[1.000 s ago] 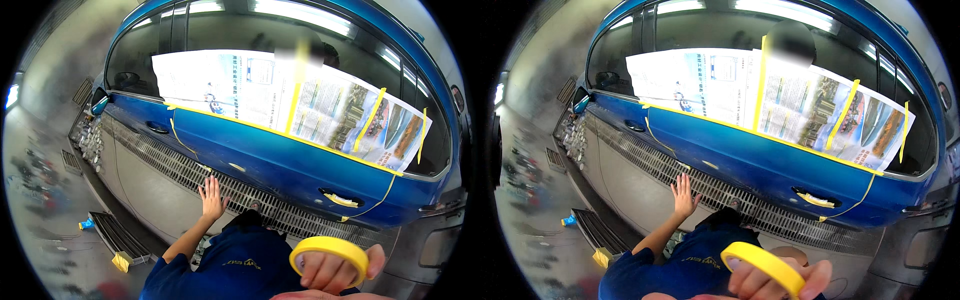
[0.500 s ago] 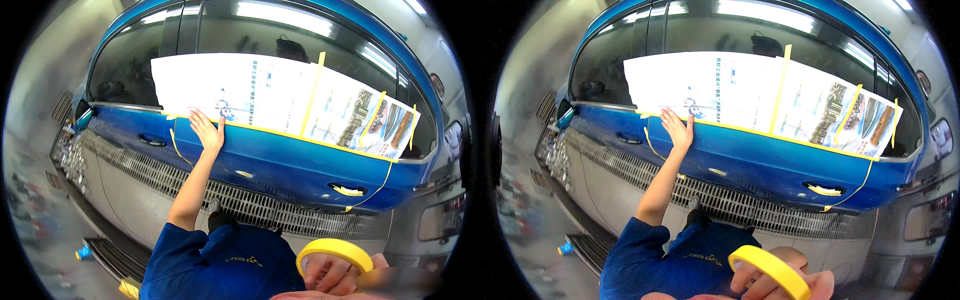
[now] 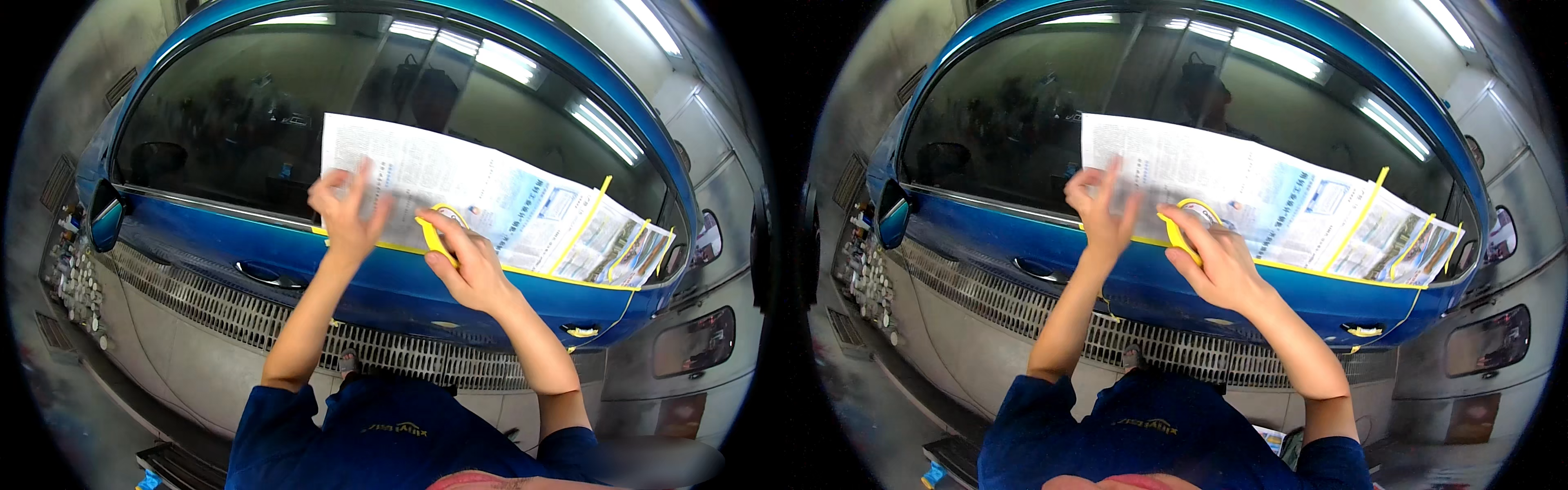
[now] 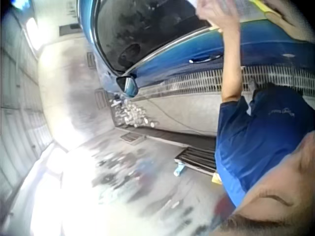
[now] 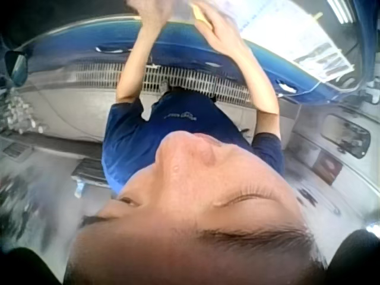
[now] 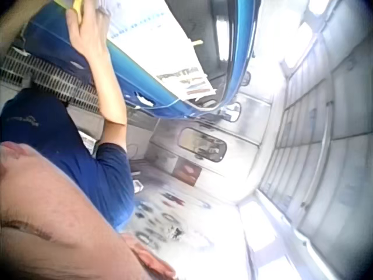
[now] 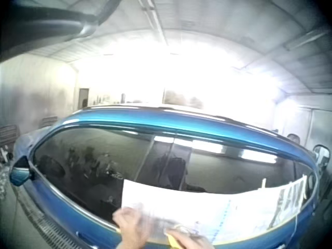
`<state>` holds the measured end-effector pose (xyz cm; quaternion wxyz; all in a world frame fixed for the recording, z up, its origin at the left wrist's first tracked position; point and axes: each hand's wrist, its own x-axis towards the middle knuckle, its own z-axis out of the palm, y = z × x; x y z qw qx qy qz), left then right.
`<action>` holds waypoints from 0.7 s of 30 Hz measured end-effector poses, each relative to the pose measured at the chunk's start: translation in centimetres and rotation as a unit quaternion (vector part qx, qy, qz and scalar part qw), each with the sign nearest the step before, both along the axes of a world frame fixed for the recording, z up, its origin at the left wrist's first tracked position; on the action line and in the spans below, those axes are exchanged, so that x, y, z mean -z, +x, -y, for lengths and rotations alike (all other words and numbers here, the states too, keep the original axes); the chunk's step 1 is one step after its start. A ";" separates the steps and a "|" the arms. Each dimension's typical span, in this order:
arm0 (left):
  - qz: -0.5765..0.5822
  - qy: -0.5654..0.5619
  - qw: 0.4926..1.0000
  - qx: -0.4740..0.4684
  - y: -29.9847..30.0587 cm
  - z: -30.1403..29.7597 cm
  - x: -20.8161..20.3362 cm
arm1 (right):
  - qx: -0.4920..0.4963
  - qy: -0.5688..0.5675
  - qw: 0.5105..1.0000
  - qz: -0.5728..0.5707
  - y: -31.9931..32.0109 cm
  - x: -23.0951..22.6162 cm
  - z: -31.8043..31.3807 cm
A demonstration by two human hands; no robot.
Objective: The person tapes sheets of newspaper onto the side and rear window of a blue car using yellow masking tape. They smooth the paper against the vehicle's surface and secure the edges with tape to cover specific areas.
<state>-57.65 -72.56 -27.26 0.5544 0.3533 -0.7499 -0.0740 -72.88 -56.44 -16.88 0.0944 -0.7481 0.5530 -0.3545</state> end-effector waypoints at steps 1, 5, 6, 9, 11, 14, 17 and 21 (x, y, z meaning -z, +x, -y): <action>-0.049 0.032 0.984 0.171 0.9 -0.4 -1.3 | -0.009 -0.010 0.999 -0.036 0.3 0.0 1.4; -0.253 0.179 0.835 0.455 2.5 0.1 -0.5 | -0.035 -0.019 0.992 -0.118 2.0 0.1 5.2; -0.280 0.210 0.826 0.441 3.2 0.0 -0.3 | -0.042 -0.023 0.989 -0.139 2.5 -0.4 5.7; -0.360 0.300 0.793 0.390 4.8 -0.5 -3.1 | -0.043 0.034 0.981 -0.189 3.9 -1.5 6.8; -0.310 0.306 0.813 0.386 6.0 0.8 -2.3 | -0.053 0.035 0.973 -0.223 4.6 -2.0 7.6; -0.326 0.285 0.824 0.365 6.0 2.4 -1.9 | -0.062 -0.024 0.965 -0.255 5.1 -2.4 8.8; -0.323 0.223 0.874 0.287 6.3 4.9 -2.0 | -0.057 -0.073 0.952 -0.292 4.6 -3.1 9.4; -0.354 0.205 0.904 0.126 5.7 8.8 -2.1 | -0.001 -0.109 0.866 -0.488 0.1 -7.8 10.5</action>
